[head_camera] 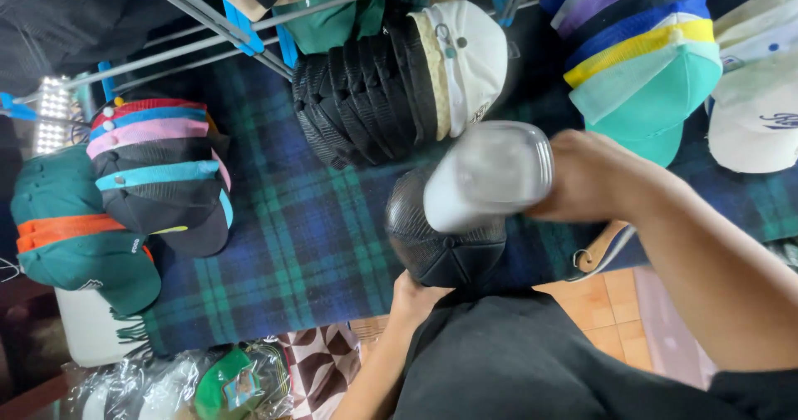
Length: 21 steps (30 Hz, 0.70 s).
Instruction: The person cleans a hat using a brush and a handheld blower before placing it inside a cardboard box.
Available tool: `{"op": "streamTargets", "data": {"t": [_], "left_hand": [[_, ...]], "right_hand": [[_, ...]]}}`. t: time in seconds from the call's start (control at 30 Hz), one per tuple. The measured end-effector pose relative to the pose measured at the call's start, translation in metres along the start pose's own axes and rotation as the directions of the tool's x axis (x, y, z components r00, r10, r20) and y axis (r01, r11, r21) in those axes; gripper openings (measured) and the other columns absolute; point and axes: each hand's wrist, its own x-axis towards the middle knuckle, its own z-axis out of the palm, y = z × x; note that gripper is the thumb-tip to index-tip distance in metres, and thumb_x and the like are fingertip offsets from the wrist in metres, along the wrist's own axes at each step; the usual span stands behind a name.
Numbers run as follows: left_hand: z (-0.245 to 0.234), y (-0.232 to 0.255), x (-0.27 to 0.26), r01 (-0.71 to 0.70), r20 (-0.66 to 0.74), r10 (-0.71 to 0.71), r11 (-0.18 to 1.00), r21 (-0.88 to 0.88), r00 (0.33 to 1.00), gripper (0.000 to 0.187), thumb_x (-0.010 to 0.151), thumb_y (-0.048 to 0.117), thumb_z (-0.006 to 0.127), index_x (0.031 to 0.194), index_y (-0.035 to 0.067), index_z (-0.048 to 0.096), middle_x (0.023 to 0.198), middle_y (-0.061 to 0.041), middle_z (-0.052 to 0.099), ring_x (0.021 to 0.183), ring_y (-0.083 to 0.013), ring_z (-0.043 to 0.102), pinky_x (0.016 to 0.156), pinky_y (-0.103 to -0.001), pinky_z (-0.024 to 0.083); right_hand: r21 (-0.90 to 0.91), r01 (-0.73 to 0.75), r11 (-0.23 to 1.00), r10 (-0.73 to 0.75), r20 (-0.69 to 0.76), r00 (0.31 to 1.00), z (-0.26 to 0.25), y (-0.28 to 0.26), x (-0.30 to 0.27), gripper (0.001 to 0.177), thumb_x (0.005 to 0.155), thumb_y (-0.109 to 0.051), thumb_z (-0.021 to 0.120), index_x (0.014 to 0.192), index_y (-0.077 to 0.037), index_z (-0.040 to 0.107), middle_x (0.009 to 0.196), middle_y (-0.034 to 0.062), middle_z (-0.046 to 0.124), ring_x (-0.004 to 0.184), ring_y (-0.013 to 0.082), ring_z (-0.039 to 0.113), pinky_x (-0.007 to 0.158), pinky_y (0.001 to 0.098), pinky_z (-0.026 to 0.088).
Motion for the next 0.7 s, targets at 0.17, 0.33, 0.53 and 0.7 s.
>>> {"op": "streamTargets", "data": {"t": [0.17,0.33,0.53,0.7], "left_hand": [[0.002,-0.028,0.025,-0.065,-0.001,0.066,0.996,0.061,0.998,0.058,0.062,0.036,0.091,0.110,0.009,0.073,0.115,-0.005,0.079,0.109,-0.0173,0.073,0.091,-0.030,0.061],[-0.006,-0.019,0.014,-0.051,0.062,0.048,0.998,0.038,0.997,0.051,0.067,0.031,0.090,0.110,0.009,0.072,0.113,-0.006,0.079,0.108,-0.0183,0.072,0.092,-0.030,0.060],[-0.015,-0.025,0.026,-0.087,0.178,0.066,0.990,0.109,0.982,0.061,0.072,0.043,0.084,0.122,0.011,0.071,0.121,-0.005,0.077,0.117,-0.0213,0.070,0.097,-0.034,0.058],[-0.021,-0.043,0.041,-0.321,0.263,0.267,0.927,0.193,0.927,0.044,0.083,0.039,0.077,0.114,0.009,0.073,0.109,-0.005,0.079,0.108,-0.0186,0.072,0.088,-0.034,0.057]], "right_hand": [[-0.053,-0.090,0.995,0.092,0.037,0.995,-0.026,-0.035,0.017,0.040,0.072,-0.046,0.071,0.095,-0.013,0.069,0.087,0.0141,0.074,0.086,0.0358,0.071,0.074,0.0437,0.052],[0.198,-0.270,0.942,0.268,0.038,0.963,0.014,0.004,0.016,0.027,0.078,-0.036,0.065,0.085,-0.011,0.073,0.089,0.0105,0.067,0.088,0.0258,0.060,0.077,0.0387,0.047],[0.557,0.053,0.829,0.265,-0.475,0.839,0.147,0.056,-0.023,0.045,0.077,-0.006,0.066,0.074,-0.013,0.021,0.068,0.0018,0.020,0.062,0.0164,0.026,0.052,0.0393,0.020],[0.926,-0.196,0.322,0.727,-0.109,0.678,0.245,0.032,-0.069,0.033,0.067,-0.002,0.068,0.097,-0.011,0.058,0.075,0.0071,0.062,0.072,0.0198,0.058,0.066,0.0377,0.048]]}}
